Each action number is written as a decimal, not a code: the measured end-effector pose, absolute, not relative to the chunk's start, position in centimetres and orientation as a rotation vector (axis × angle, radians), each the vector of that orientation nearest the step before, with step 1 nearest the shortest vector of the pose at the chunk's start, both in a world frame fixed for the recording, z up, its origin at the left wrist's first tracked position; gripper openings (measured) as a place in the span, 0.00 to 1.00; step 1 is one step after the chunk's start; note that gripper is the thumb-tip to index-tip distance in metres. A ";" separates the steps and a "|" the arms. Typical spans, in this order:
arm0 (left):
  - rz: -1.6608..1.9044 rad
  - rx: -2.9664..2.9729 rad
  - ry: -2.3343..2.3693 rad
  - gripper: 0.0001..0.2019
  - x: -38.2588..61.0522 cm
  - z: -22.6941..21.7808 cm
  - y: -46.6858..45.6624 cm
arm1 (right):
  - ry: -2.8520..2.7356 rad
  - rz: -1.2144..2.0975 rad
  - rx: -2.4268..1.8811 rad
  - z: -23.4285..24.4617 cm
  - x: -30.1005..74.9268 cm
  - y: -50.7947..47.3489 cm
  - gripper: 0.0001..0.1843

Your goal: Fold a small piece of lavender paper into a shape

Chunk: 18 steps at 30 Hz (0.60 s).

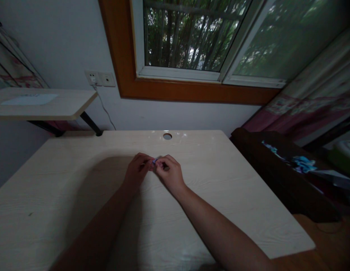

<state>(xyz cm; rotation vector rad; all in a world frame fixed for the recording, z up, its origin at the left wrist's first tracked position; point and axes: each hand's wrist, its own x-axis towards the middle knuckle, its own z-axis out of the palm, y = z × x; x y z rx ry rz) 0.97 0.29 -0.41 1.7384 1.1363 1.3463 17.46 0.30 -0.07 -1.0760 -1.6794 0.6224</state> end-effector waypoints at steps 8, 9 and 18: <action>1.385 1.739 1.105 0.08 0.9 -0.8 0.4 | -1.666 0.601 -1.062 -0.2 17.5 0.4 0.06; 1.390 1.734 1.103 0.08 0.9 -0.8 0.5 | -1.665 0.599 -1.058 -0.2 17.5 0.3 0.06; 1.411 1.671 1.080 0.08 1.0 -0.9 0.4 | -1.638 0.509 -1.082 0.1 17.5 0.1 0.06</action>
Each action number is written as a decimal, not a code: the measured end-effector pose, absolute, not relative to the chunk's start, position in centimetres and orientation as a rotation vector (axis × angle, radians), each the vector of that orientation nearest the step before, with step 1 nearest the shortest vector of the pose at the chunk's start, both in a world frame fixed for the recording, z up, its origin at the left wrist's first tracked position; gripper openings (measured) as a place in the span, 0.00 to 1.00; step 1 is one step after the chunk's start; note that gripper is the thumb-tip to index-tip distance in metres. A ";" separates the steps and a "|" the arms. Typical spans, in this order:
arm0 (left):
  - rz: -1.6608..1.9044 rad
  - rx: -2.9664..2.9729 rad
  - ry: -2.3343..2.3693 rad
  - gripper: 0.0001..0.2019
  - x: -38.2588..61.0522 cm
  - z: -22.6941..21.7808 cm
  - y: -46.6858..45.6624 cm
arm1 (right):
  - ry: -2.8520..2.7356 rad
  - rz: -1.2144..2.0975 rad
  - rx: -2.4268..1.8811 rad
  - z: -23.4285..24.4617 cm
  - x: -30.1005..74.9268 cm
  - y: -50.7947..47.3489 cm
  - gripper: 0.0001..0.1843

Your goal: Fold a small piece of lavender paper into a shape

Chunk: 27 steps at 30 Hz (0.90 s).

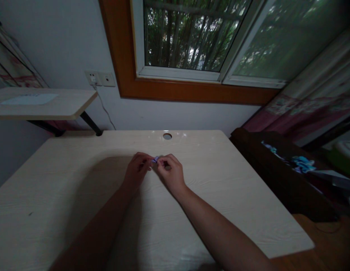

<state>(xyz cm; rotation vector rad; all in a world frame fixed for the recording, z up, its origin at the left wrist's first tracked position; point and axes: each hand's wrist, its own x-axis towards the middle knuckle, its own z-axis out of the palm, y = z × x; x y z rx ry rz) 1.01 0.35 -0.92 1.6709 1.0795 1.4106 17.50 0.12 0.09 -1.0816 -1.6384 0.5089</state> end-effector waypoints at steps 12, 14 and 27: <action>1.472 1.725 1.108 0.05 1.0 -0.9 0.3 | -1.729 0.384 -0.998 0.3 17.6 -0.1 0.06; 1.476 1.727 1.115 0.04 1.0 -0.7 0.2 | -1.750 0.373 -0.981 0.4 17.7 -0.1 0.05; 1.373 1.522 0.907 0.14 1.1 0.3 -0.4 | -1.787 0.302 -0.907 0.8 17.9 -0.4 0.05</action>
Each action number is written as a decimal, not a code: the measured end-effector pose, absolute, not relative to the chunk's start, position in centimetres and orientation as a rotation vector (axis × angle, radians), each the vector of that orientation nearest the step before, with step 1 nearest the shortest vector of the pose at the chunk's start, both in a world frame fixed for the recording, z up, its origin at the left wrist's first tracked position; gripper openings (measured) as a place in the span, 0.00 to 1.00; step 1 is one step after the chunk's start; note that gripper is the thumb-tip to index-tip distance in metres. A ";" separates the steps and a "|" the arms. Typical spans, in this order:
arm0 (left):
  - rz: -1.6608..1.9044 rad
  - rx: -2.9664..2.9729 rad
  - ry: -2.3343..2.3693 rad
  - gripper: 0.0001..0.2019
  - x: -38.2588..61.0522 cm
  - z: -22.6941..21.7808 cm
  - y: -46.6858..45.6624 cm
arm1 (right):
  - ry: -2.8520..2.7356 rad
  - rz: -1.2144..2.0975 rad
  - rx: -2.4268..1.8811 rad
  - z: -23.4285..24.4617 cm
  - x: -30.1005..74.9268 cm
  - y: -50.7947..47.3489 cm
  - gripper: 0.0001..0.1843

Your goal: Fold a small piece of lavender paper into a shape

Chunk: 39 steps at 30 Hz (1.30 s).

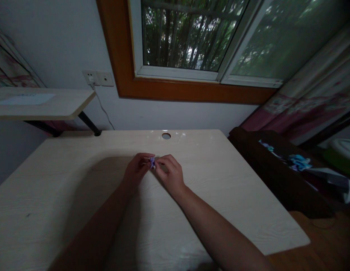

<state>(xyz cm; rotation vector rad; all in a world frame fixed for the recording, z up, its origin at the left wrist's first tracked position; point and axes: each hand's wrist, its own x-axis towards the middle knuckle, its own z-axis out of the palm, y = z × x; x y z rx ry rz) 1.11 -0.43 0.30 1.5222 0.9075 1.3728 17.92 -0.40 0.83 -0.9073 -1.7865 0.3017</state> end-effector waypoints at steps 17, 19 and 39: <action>1.422 1.542 0.968 0.11 1.1 -0.5 0.1 | -1.772 0.279 -0.920 0.8 18.1 -0.2 0.04; 1.424 1.561 0.981 0.10 1.1 -0.6 0.2 | -1.761 0.287 -0.912 0.8 18.1 -0.2 0.04; 1.528 1.764 1.093 0.09 1.0 -0.3 -0.2 | -1.769 0.418 -0.935 0.2 17.7 0.0 0.14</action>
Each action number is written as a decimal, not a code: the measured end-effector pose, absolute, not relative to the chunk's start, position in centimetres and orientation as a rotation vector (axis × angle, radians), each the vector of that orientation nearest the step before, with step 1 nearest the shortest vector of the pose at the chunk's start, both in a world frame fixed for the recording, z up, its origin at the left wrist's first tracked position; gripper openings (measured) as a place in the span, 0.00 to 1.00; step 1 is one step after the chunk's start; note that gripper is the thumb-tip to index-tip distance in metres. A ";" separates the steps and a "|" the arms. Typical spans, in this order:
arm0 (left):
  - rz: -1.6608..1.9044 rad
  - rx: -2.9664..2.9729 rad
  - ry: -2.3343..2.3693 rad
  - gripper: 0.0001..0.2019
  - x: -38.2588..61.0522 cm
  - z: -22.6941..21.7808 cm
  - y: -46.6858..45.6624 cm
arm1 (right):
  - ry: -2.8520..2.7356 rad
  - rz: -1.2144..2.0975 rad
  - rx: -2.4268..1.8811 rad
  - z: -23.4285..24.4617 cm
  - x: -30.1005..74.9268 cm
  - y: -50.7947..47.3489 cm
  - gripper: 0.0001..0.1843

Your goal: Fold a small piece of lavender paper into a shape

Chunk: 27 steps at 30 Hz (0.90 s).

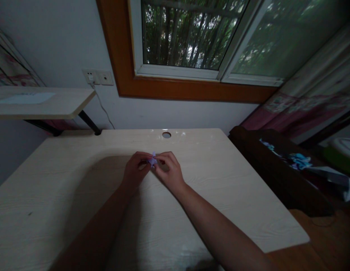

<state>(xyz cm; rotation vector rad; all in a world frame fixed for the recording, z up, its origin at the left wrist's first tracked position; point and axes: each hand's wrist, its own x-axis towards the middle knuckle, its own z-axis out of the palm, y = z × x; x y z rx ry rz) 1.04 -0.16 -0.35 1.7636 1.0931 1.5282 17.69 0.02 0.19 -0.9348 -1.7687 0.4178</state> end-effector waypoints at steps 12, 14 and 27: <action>1.529 1.750 1.101 0.09 1.1 -0.4 -0.1 | -1.737 0.447 -0.925 0.0 17.9 0.1 0.12; 1.548 1.753 1.097 0.09 1.0 -0.5 0.0 | -1.727 0.449 -0.927 0.1 17.9 0.1 0.13; 1.500 1.755 1.086 0.10 1.0 -0.7 0.1 | -1.729 0.494 -0.917 0.0 17.9 0.1 0.15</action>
